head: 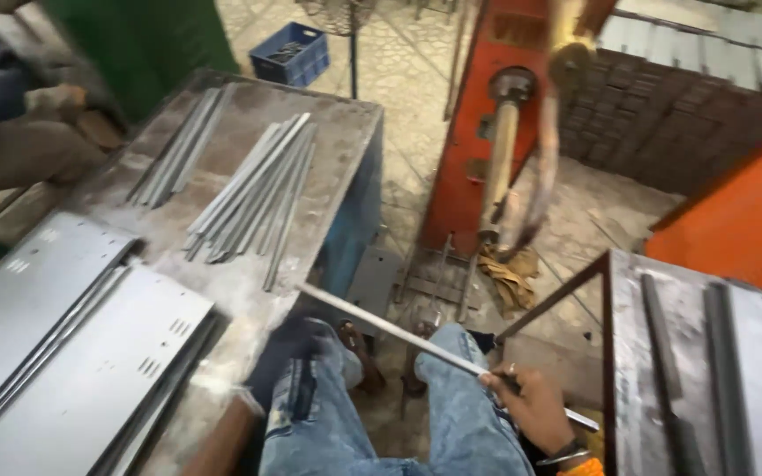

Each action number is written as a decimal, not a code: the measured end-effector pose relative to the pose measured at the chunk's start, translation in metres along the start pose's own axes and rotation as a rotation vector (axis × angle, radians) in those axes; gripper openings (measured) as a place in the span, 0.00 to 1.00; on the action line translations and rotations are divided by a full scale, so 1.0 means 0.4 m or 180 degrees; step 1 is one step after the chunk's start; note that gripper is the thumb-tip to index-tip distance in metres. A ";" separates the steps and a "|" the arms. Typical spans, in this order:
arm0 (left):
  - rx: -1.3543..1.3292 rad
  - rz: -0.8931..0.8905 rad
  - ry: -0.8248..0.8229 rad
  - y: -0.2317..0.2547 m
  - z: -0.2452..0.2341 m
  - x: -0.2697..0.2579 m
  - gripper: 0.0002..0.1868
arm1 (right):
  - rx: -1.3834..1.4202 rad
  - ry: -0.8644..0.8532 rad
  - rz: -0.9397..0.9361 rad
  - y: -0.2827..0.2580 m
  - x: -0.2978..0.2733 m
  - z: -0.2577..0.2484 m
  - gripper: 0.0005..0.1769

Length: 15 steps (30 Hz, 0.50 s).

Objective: Operator uses a spot welding machine to attach thin metal strips to larger metal panels in a repetitive assembly process.

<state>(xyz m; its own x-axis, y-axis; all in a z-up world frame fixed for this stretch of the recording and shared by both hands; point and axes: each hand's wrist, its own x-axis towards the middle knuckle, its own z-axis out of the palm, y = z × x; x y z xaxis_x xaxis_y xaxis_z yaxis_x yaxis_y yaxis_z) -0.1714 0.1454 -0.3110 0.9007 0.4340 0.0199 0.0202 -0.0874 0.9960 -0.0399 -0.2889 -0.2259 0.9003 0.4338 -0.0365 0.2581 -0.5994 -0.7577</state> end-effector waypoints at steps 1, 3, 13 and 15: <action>-0.0476 -0.0315 -0.0421 0.035 0.145 -0.005 0.14 | -0.0106 -0.0030 -0.0037 0.003 -0.017 -0.008 0.16; -0.0946 -0.0644 -0.0985 0.139 0.381 -0.038 0.14 | -0.0224 0.0043 0.0021 0.007 -0.050 -0.036 0.17; -0.1011 -0.0399 -0.2876 0.306 0.909 -0.195 0.19 | -0.1128 0.1585 0.1178 0.333 -0.265 -0.299 0.15; -0.0984 -0.0606 -0.2960 0.293 0.918 -0.200 0.19 | -0.1422 0.1970 0.1464 0.410 -0.321 -0.344 0.15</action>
<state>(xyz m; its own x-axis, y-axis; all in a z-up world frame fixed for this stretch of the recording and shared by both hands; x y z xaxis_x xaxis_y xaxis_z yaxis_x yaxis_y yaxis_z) -0.0817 -0.2286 -0.2279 0.8785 -0.4696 -0.0873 0.2048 0.2053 0.9570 -0.0650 -0.5356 -0.2558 0.9432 -0.2780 0.1822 -0.1793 -0.8871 -0.4253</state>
